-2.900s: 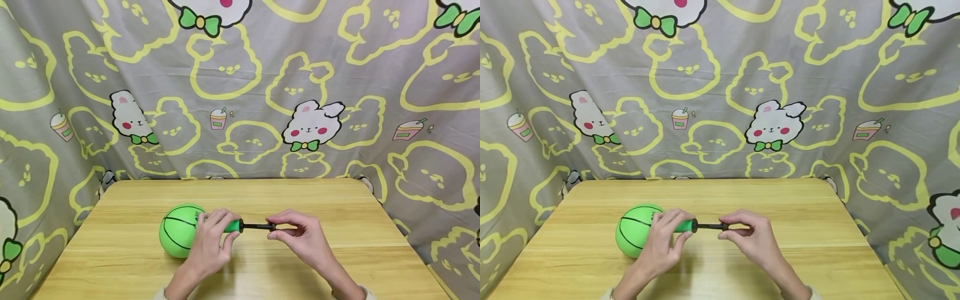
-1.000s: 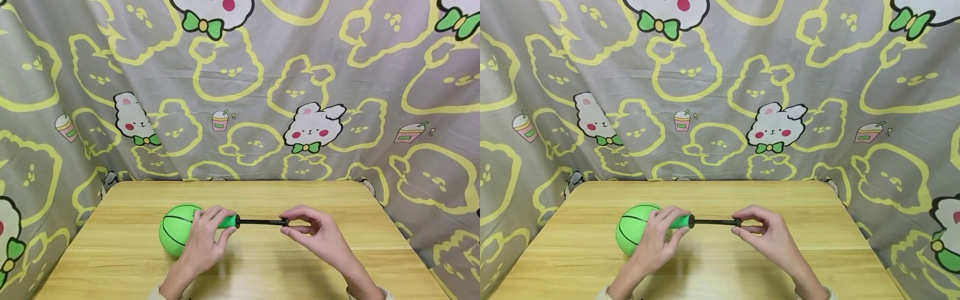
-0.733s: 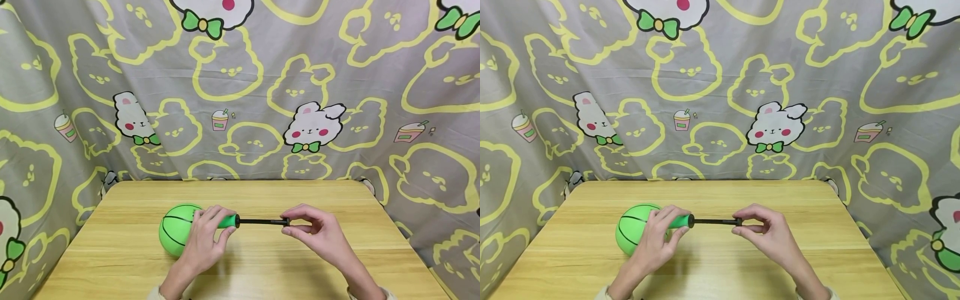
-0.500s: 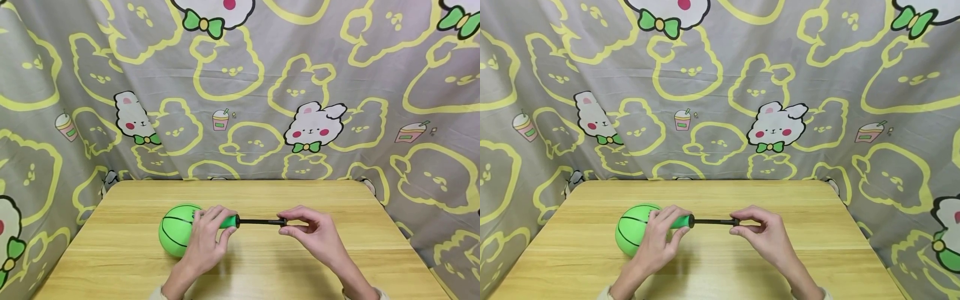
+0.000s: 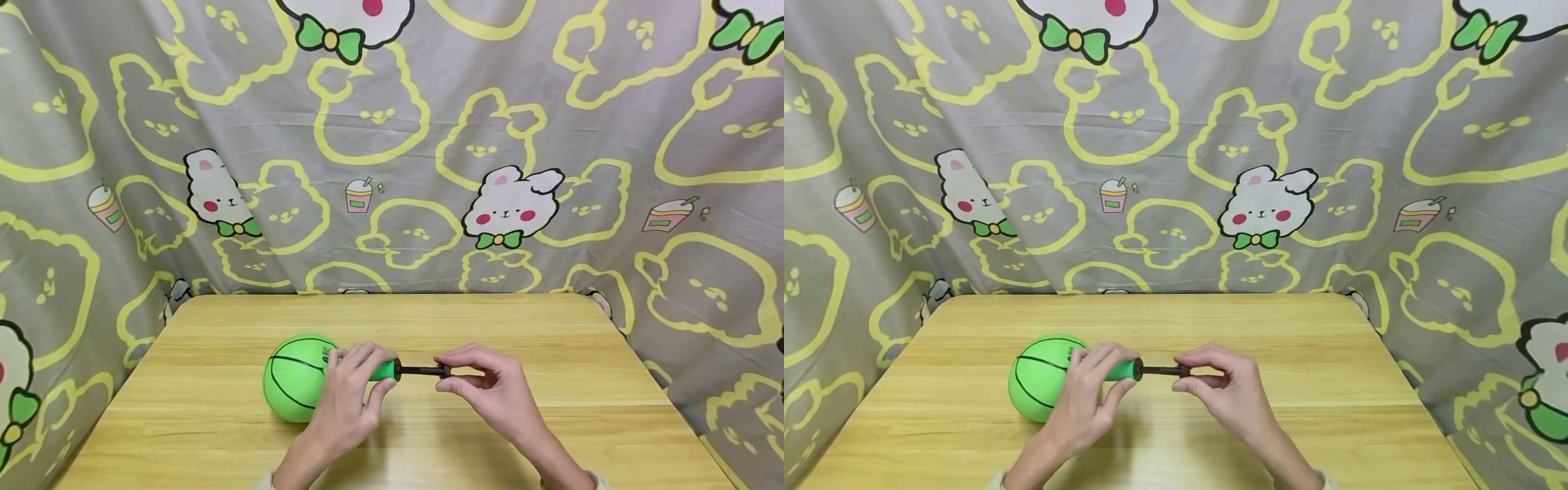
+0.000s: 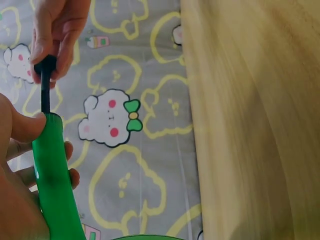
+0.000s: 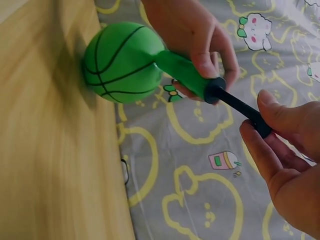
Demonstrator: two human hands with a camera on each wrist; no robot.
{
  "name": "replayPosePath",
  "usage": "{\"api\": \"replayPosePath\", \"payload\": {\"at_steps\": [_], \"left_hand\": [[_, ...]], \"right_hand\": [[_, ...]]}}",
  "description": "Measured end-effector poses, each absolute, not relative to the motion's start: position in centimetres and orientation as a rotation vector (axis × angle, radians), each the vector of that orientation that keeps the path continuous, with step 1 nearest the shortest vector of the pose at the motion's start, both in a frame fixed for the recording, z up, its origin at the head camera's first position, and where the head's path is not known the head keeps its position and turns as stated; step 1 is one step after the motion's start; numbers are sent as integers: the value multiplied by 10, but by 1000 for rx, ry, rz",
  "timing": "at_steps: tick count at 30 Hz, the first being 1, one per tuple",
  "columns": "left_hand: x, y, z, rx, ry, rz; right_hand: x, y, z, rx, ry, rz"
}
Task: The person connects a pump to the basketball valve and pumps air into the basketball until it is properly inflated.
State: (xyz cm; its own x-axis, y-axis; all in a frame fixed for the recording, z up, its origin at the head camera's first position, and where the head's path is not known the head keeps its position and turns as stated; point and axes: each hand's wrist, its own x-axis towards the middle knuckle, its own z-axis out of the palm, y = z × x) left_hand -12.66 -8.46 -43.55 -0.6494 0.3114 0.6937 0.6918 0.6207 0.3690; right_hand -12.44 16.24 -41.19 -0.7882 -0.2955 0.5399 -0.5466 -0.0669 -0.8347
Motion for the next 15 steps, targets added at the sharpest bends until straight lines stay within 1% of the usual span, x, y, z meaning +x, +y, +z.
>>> {"api": "replayPosePath", "payload": {"at_steps": [15], "left_hand": [[-121,-75,-438,-842,-2305,-827]], "right_hand": [[-124,139,-429,975,-1942,1950]]}}
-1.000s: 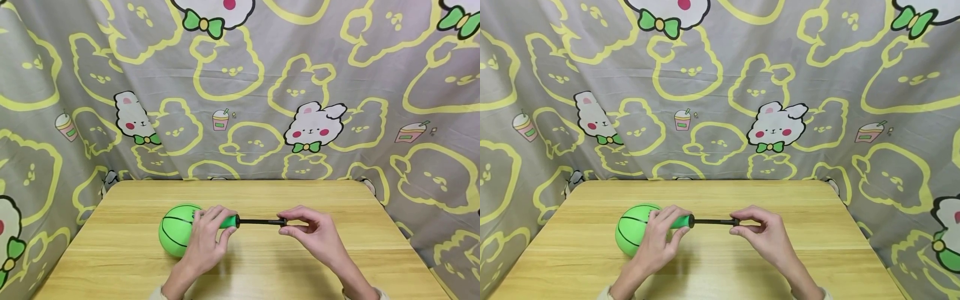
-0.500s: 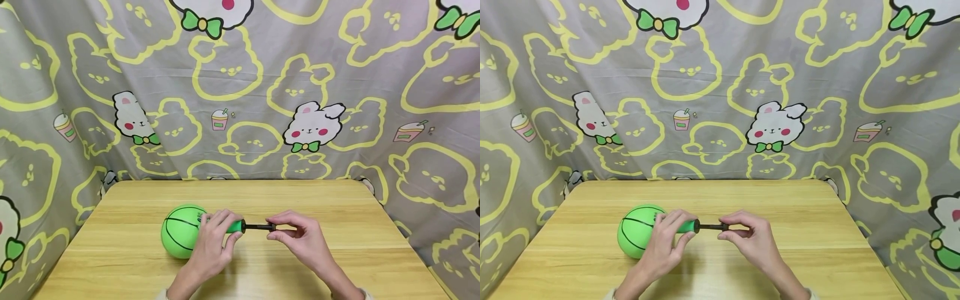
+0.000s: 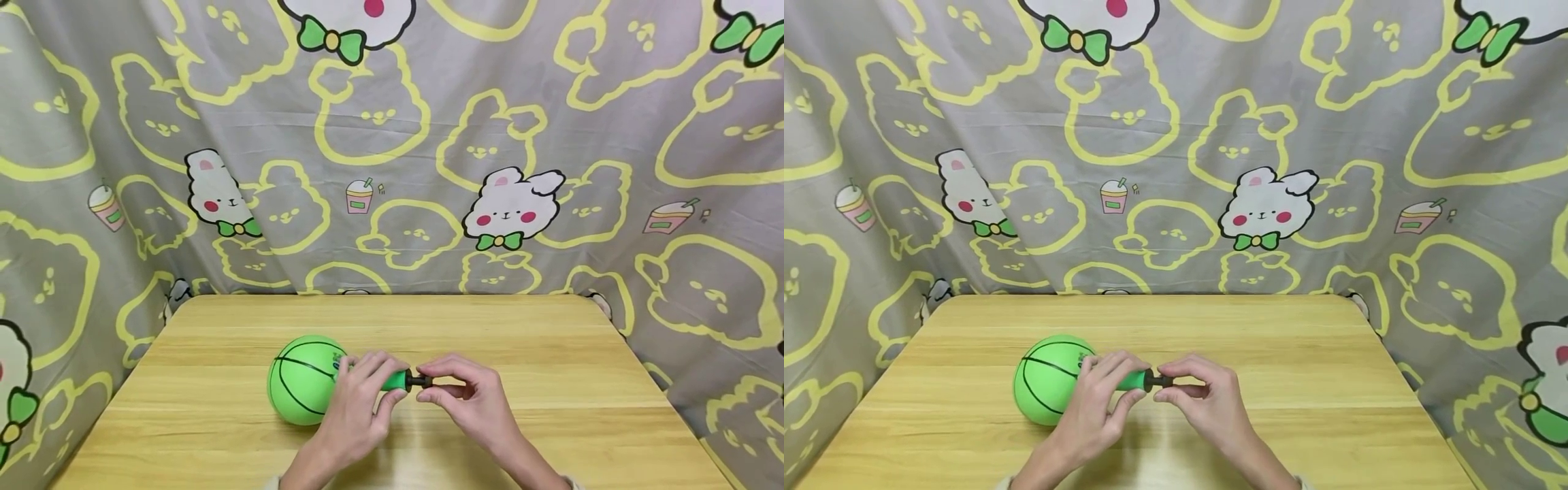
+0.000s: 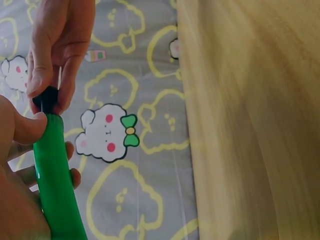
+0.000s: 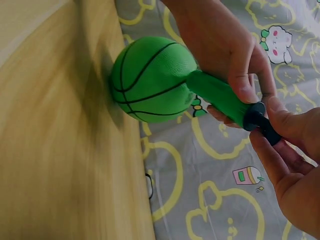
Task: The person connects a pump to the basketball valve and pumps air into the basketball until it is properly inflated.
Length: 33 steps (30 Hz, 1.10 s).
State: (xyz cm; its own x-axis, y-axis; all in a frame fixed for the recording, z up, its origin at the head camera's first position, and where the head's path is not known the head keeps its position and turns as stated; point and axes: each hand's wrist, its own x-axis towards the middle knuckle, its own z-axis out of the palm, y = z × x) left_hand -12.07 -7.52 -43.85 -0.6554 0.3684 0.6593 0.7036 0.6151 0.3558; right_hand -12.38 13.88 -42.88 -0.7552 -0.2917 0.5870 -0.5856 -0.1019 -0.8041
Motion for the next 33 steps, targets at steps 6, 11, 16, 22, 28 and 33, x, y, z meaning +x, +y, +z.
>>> {"api": "replayPosePath", "payload": {"at_steps": [6,11,16,22,28,33], "left_hand": [[-121,-75,-440,-860,-2301,-802],[-122,-76,-440,-869,-2312,-801],[-124,-77,-440,-883,-2315,-803],[-124,-80,-439,-853,-2357,-822],[-126,-85,-437,-831,-2352,-849],[-128,-89,-436,-803,-2329,-878]], "right_hand": [[-124,141,-429,992,-1987,1951],[-126,148,-425,1005,-2057,1940],[-127,152,-424,1038,-2074,1924],[-128,159,-419,1008,-2125,1948],[-128,171,-411,999,-2167,1951],[-128,181,-403,1003,-2173,1925]]}}
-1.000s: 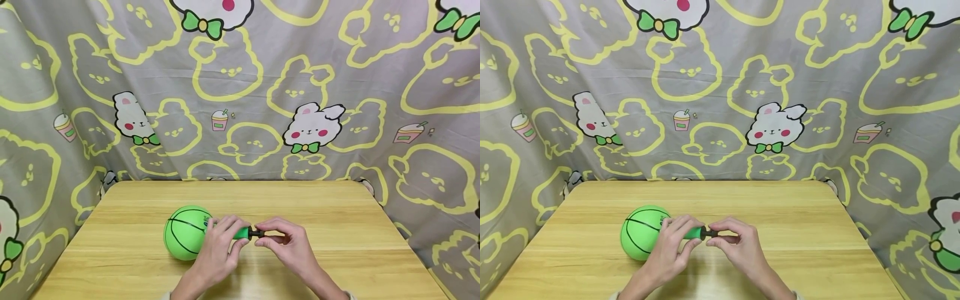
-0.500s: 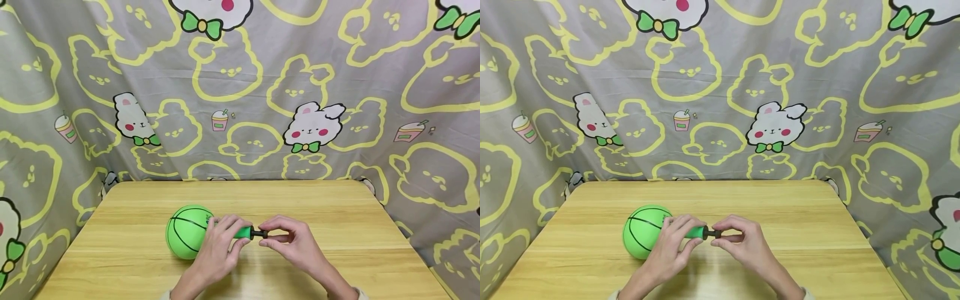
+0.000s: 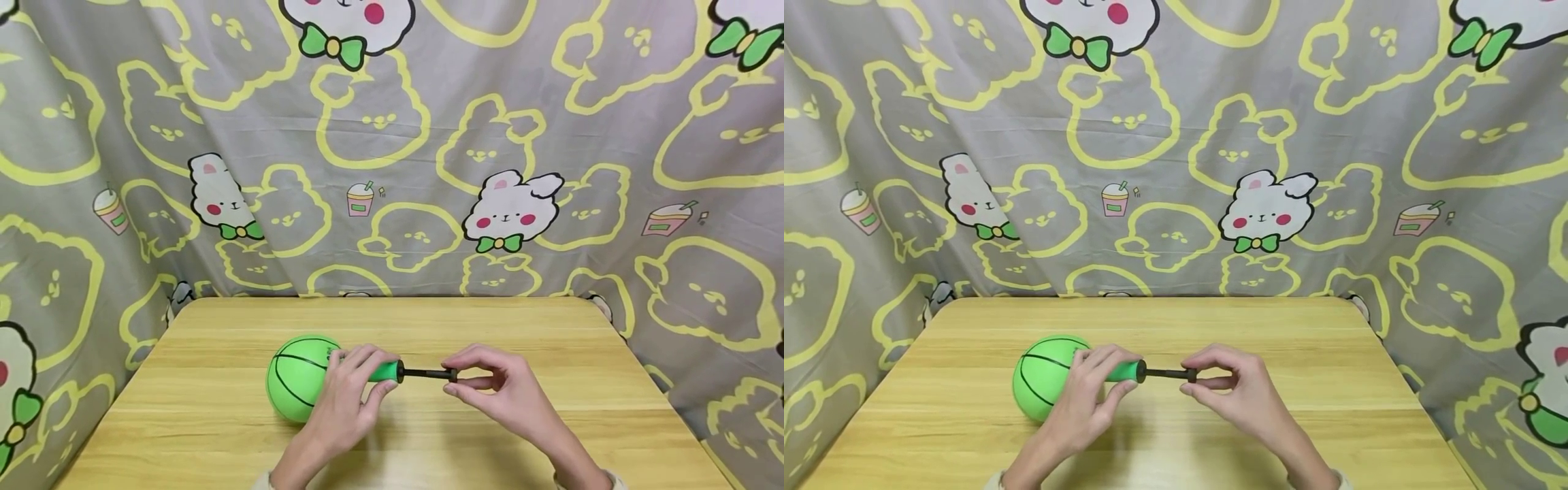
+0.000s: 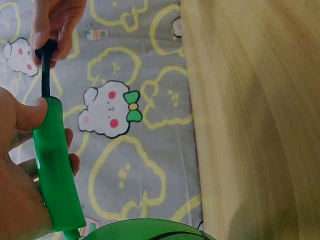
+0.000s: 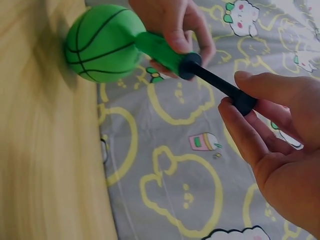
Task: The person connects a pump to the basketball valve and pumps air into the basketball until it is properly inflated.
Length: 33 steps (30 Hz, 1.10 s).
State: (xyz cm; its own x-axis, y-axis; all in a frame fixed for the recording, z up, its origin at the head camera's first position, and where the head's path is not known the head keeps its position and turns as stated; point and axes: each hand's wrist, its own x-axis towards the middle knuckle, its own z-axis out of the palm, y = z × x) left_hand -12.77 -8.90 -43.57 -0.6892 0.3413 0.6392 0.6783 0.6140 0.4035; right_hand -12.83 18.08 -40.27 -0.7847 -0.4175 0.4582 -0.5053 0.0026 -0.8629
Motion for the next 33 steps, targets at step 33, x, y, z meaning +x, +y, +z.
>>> {"api": "replayPosePath", "payload": {"at_steps": [33], "left_hand": [[-127,-84,-436,-728,-2260,-890]], "right_hand": [[-130,202,-390,1038,-2070,1862]]}}
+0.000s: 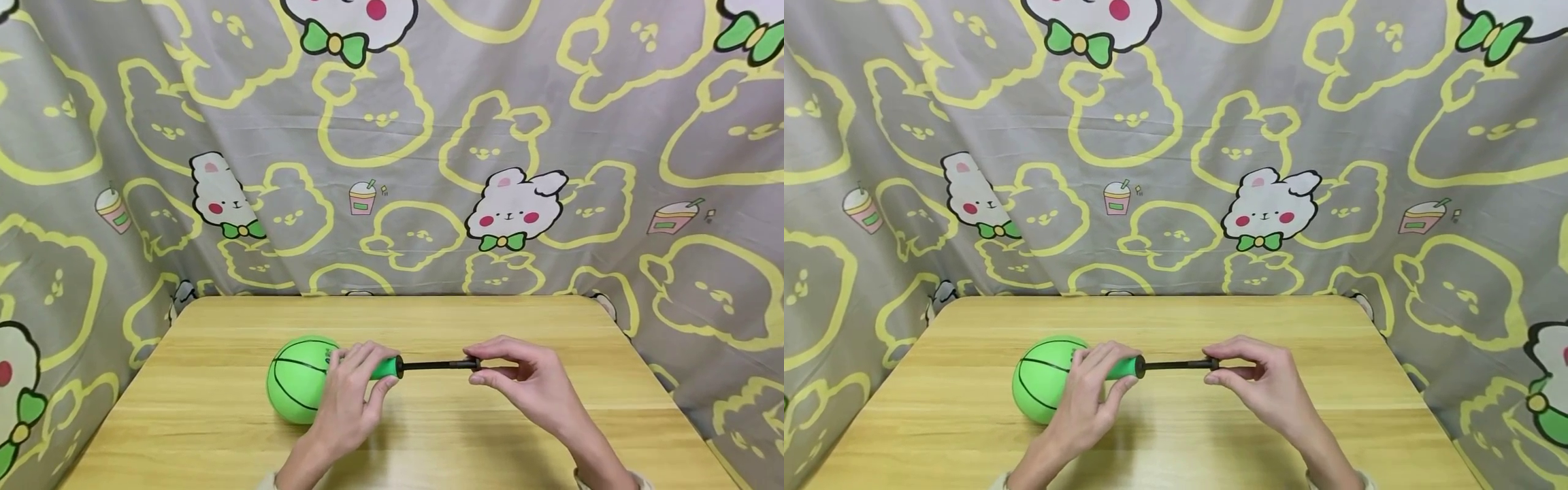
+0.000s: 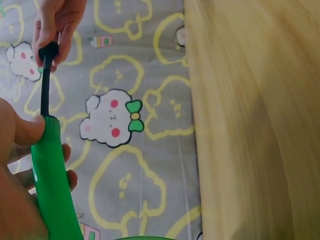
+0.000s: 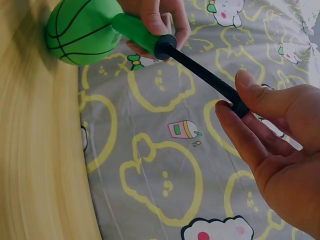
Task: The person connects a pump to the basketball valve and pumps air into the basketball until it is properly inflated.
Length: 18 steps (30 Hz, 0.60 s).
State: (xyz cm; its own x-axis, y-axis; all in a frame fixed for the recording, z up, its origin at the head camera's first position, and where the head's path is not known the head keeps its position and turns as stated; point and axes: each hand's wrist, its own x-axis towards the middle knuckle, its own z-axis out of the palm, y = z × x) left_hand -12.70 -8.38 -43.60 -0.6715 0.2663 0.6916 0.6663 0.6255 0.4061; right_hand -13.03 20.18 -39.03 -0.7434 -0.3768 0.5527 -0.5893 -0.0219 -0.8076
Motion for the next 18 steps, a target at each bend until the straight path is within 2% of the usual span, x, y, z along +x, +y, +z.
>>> {"api": "replayPosePath", "payload": {"at_steps": [18], "left_hand": [[-122,-71,-440,-742,-2258,-894]], "right_hand": [[-128,171,-409,1006,-2042,1901]]}}
